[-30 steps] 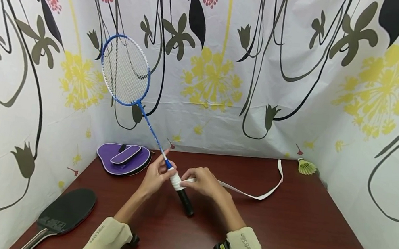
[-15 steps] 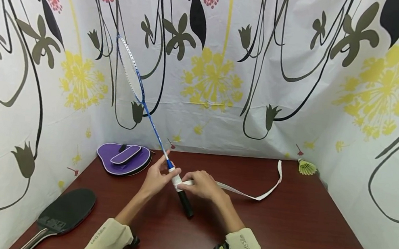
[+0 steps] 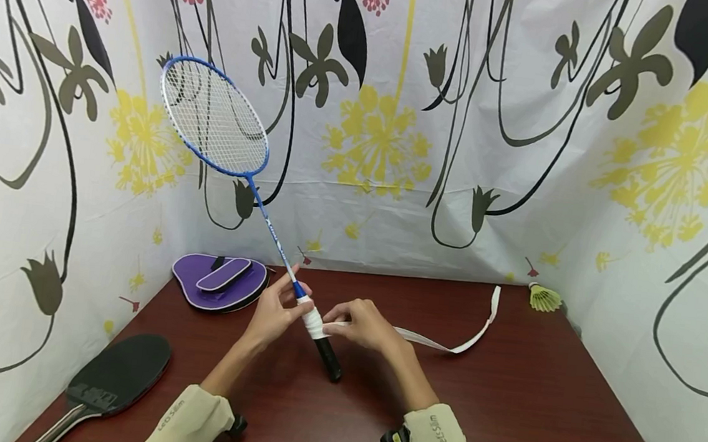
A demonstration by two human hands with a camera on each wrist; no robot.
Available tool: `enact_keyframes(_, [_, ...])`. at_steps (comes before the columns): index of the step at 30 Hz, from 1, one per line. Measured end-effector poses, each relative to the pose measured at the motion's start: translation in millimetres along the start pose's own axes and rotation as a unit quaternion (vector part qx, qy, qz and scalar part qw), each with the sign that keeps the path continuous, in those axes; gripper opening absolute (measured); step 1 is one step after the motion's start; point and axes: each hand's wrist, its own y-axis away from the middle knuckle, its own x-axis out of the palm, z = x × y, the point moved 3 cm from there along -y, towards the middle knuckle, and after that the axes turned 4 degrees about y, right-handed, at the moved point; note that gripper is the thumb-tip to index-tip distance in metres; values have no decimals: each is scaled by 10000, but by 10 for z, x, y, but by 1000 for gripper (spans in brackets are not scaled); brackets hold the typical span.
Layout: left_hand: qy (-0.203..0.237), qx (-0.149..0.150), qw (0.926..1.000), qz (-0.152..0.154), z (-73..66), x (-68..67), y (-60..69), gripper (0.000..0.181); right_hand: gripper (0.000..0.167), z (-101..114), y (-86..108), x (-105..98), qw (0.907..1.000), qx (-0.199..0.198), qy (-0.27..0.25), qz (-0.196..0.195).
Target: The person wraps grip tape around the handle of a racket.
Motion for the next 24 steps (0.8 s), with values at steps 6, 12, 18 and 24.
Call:
enact_keyframes(6, [304,-115,9993,168,17,40,15,90,24,34,-11,79,9991,116,122,390])
enact_keyframes(12, [-196,65,9997,-146,32,73,26,92,23,44,-34,75,9988,33,480,29])
enact_keyframes(18, [-468,236,9985,-144,-19,65,18,97,20,24,-38,20,9994,-81,263,-207])
enact_keyframes(24, [-116,64,9995,293,-42,45,12,99,12,2,-27,16,9994,-151,160,-276])
